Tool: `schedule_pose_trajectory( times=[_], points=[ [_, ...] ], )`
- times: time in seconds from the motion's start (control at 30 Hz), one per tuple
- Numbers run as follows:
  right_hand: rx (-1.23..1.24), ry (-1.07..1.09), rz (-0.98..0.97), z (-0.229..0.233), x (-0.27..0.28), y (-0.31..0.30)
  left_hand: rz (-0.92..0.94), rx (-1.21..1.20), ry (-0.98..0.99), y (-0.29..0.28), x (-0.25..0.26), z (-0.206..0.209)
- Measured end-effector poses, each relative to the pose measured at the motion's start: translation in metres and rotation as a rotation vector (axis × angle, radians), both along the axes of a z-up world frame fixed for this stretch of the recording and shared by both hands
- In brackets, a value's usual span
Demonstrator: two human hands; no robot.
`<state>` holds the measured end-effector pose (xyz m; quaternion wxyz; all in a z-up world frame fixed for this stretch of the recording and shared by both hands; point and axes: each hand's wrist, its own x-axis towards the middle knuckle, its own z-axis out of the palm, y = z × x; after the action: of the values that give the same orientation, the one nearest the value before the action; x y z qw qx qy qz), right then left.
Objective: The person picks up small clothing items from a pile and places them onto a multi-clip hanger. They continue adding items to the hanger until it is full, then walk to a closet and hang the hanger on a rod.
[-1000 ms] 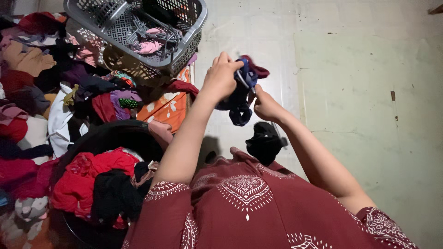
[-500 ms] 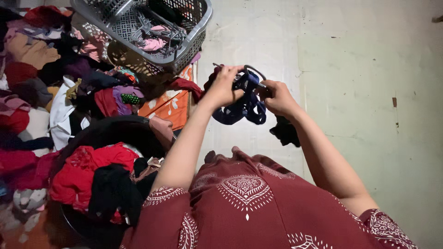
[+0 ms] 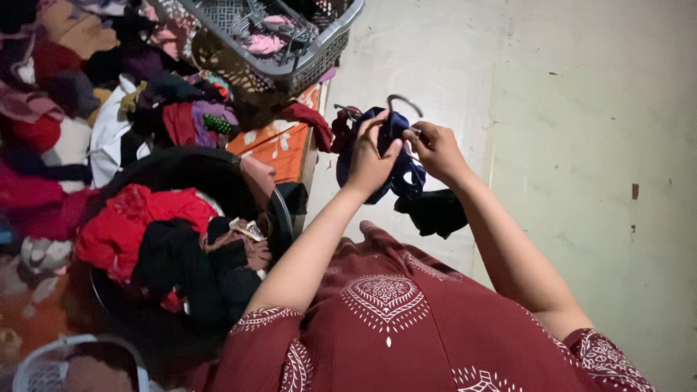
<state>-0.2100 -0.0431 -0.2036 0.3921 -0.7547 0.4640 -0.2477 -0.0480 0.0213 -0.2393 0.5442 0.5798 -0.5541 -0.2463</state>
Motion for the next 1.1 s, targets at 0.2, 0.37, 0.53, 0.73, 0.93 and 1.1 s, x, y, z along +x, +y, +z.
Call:
schedule_pose_trajectory(
  times=[0.2,0.37,0.53,0.73,0.93,1.1],
  points=[
    [0.003,-0.098,0.053,-0.026,-0.011,-0.008,-0.047,0.008,-0.099,0.037,-0.01,-0.011],
    [0.046,0.047,0.137,-0.011,-0.015,-0.004,0.069,0.206,-0.008,0.06,0.004,-0.018],
    [0.173,0.09,0.071,0.006,-0.001,0.008,0.229,0.116,-0.116,0.08,0.03,-0.031],
    [0.101,0.183,0.122,0.013,0.016,0.004,0.34,0.138,-0.166,0.081,0.07,-0.059],
    [0.026,0.14,0.121,0.004,0.042,-0.017,0.404,0.116,-0.153,0.05,0.134,-0.102],
    [0.008,0.152,0.136,0.003,0.074,-0.043,0.419,0.206,-0.138,0.011,0.2,-0.155]
  ],
)
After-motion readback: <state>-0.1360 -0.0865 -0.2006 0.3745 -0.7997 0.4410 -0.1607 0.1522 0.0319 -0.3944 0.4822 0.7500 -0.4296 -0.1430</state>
